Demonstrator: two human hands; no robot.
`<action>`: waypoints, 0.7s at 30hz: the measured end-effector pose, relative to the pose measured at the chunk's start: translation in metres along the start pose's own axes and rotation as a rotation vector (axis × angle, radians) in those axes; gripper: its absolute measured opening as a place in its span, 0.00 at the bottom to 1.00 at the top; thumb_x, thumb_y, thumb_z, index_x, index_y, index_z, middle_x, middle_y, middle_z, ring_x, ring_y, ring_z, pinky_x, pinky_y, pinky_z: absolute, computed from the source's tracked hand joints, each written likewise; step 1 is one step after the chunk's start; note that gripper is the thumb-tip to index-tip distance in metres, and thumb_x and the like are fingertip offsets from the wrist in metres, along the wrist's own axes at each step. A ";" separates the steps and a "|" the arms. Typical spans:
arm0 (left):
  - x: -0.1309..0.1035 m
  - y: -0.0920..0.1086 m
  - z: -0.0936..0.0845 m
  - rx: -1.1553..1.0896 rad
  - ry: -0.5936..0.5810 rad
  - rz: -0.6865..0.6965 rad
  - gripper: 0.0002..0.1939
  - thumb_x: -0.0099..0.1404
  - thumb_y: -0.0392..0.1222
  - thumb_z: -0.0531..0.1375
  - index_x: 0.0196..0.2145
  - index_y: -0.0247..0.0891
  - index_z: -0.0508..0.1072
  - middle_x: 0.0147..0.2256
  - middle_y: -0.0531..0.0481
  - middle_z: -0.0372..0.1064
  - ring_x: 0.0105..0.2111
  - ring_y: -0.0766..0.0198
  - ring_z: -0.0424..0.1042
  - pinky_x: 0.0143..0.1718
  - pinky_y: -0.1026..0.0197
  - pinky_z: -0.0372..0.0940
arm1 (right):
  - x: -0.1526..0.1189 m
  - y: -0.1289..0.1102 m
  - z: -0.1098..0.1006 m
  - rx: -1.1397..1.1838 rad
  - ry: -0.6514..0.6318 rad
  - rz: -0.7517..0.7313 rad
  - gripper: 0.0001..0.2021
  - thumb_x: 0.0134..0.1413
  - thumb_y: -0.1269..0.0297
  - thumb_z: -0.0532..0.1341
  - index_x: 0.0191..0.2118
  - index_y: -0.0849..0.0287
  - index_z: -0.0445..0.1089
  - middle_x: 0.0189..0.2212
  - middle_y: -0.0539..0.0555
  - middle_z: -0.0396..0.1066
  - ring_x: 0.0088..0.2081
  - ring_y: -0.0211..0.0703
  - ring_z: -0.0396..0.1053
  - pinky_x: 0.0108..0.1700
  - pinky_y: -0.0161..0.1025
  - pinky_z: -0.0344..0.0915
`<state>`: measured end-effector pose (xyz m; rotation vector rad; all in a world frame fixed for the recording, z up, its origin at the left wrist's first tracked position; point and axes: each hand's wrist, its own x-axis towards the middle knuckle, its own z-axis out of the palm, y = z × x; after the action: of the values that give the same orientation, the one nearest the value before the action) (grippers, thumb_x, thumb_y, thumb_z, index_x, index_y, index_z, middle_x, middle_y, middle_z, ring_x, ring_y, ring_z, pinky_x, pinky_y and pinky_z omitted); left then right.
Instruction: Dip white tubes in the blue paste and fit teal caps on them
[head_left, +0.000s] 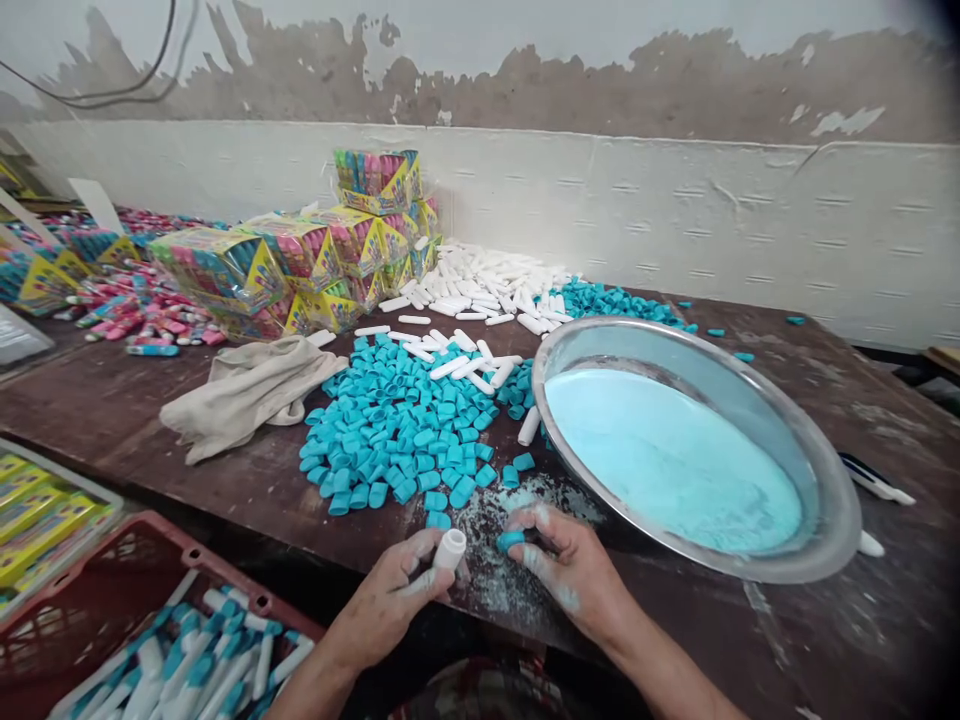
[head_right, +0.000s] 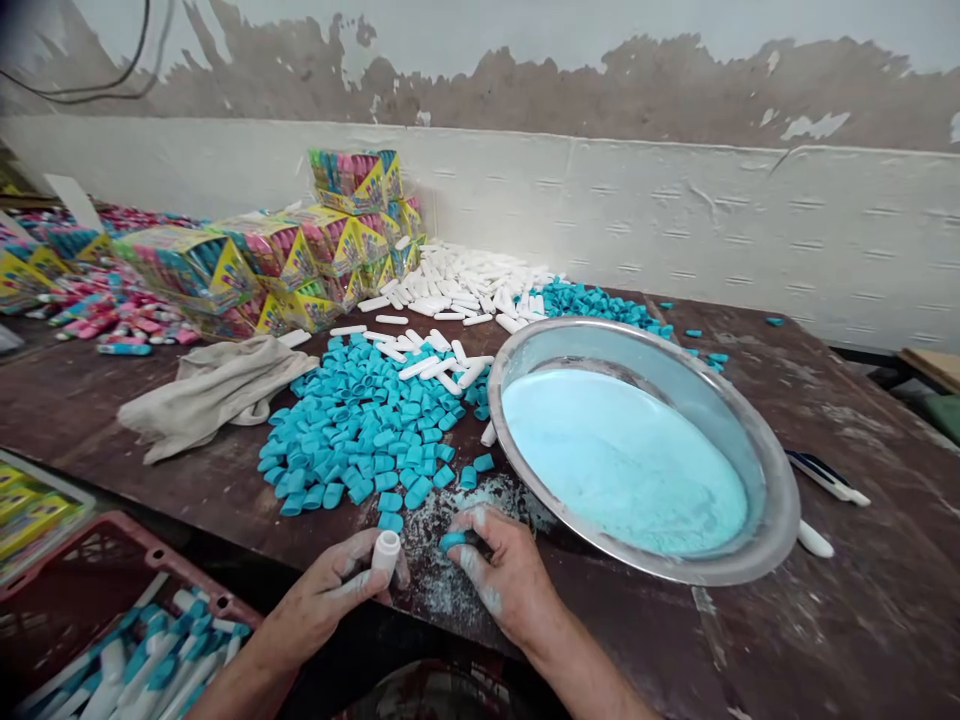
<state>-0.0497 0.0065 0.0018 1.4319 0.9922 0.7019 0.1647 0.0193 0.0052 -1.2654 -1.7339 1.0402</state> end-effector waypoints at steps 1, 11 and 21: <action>-0.001 0.001 -0.001 -0.008 0.003 -0.001 0.13 0.62 0.48 0.52 0.31 0.34 0.68 0.29 0.51 0.64 0.30 0.66 0.62 0.31 0.66 0.58 | 0.000 0.001 0.001 -0.024 0.008 0.002 0.03 0.46 0.67 0.58 0.27 0.60 0.67 0.26 0.50 0.68 0.30 0.39 0.65 0.35 0.34 0.60; -0.022 -0.008 -0.028 -0.087 0.194 0.029 0.14 0.61 0.47 0.53 0.33 0.32 0.69 0.31 0.47 0.65 0.29 0.65 0.64 0.31 0.64 0.60 | 0.034 -0.012 0.002 -0.743 -0.413 0.047 0.05 0.50 0.70 0.58 0.30 0.59 0.71 0.32 0.55 0.69 0.33 0.43 0.68 0.35 0.36 0.59; -0.031 -0.016 -0.035 -0.159 0.247 0.041 0.14 0.61 0.47 0.53 0.34 0.31 0.69 0.31 0.47 0.65 0.31 0.63 0.64 0.30 0.63 0.61 | 0.060 -0.024 0.071 -1.027 -0.330 -0.218 0.06 0.54 0.63 0.57 0.32 0.59 0.69 0.34 0.56 0.66 0.35 0.46 0.66 0.36 0.38 0.59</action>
<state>-0.0973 -0.0053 -0.0053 1.2498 1.0730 0.9832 0.0779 0.0598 0.0050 -1.4571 -2.7547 0.1715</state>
